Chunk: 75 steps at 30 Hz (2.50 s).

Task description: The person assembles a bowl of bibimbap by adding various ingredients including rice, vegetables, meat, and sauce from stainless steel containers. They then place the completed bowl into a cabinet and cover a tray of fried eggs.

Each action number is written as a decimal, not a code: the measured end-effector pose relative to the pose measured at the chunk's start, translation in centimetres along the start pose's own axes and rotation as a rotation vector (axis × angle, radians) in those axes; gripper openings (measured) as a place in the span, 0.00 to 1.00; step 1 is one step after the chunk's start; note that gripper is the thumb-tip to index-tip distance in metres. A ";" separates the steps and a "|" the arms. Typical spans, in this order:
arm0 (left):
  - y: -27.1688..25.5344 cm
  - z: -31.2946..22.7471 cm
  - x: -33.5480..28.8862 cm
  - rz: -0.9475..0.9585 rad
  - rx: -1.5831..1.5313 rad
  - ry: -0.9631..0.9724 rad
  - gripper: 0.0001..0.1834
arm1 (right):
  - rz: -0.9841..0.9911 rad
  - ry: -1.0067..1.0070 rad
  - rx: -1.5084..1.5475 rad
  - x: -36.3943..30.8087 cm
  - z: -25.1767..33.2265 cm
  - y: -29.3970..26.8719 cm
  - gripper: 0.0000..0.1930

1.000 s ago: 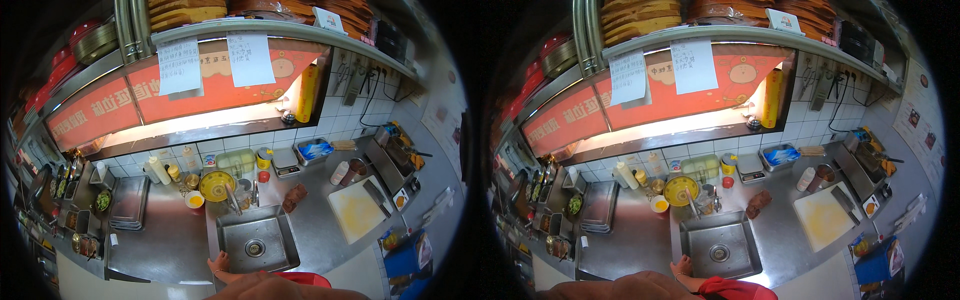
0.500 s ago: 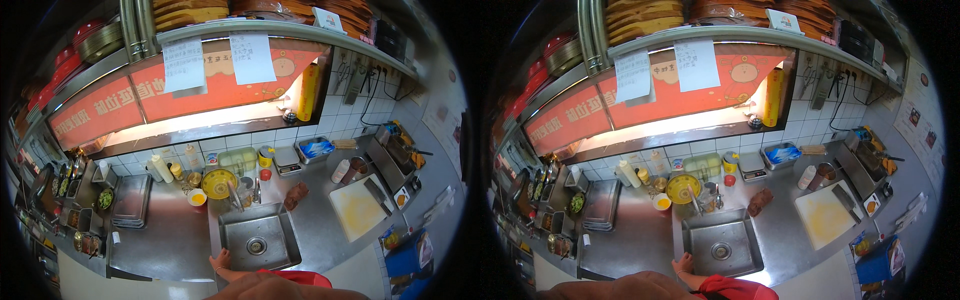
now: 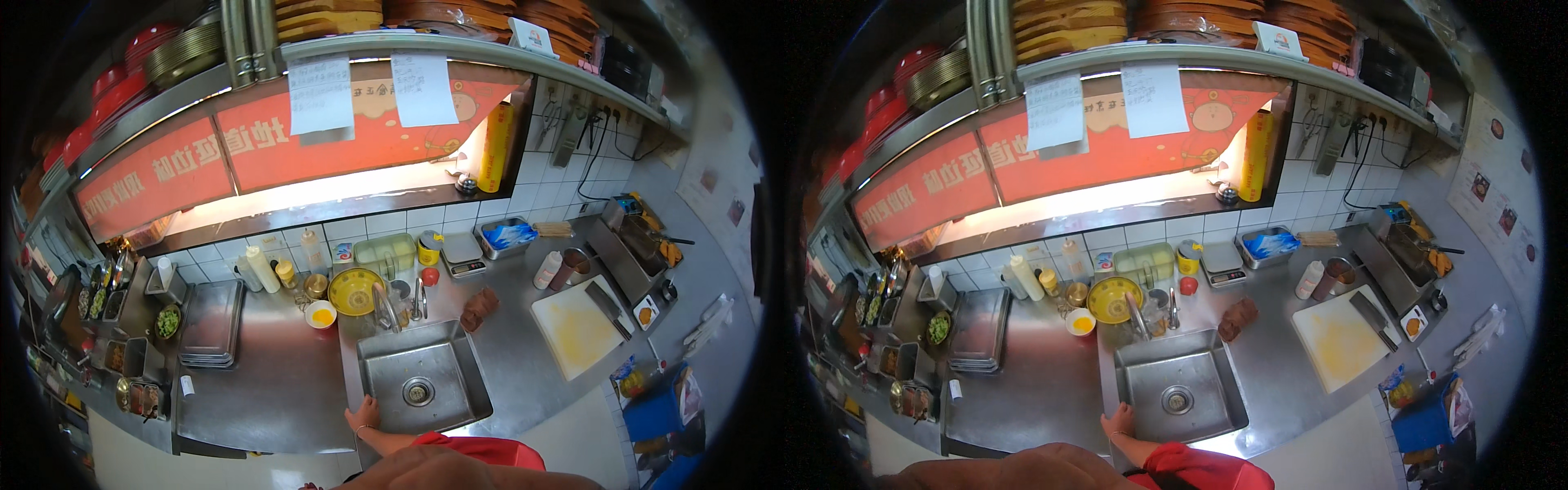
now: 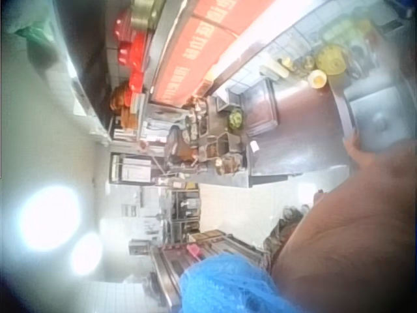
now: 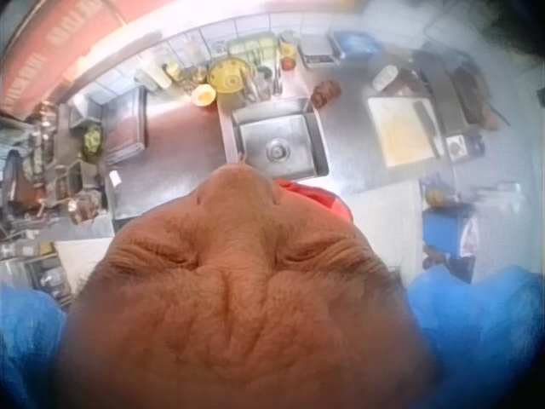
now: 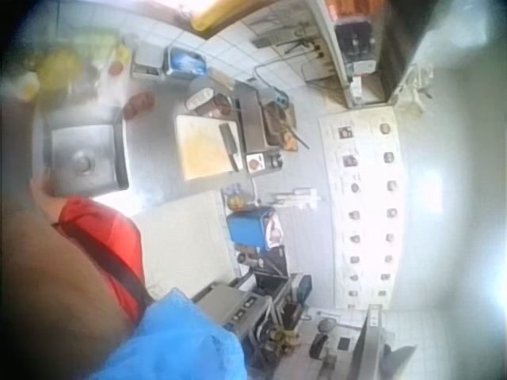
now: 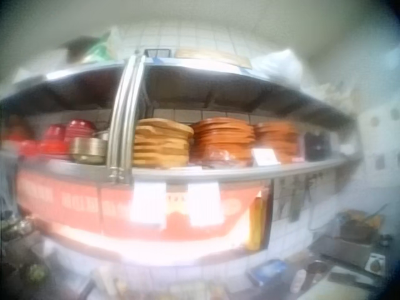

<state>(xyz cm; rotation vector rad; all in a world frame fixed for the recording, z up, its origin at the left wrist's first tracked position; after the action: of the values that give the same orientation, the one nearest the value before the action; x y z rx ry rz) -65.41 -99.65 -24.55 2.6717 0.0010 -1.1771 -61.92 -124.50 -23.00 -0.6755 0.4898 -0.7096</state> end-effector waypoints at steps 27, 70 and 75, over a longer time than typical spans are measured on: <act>-32.1 16.3 5.0 -0.548 -1.018 -0.070 0.19 | -0.037 0.005 -0.279 -0.5 1.0 1.7 0.34; -36.3 23.0 0.5 0.166 1.872 0.411 0.11 | -0.065 0.023 -0.282 -0.8 1.5 1.2 0.33; -39.2 26.3 2.0 0.015 1.729 0.104 0.09 | -0.001 0.027 -0.286 -1.7 2.8 1.7 0.31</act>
<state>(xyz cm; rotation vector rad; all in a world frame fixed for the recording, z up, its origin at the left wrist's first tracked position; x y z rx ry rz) -86.72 -66.88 -51.15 3.9312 -1.7362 -1.2364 -60.63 -121.22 -22.01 -0.9350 0.6227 -0.6562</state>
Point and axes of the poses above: each hand's wrist, its own x-axis towards the middle knuckle, its own y-axis out of the palm, z = x × y, the point moved 3 cm from there along x, towards the middle knuckle, and after that the axes turned 6 degrees about z, right-handed, at the moved point
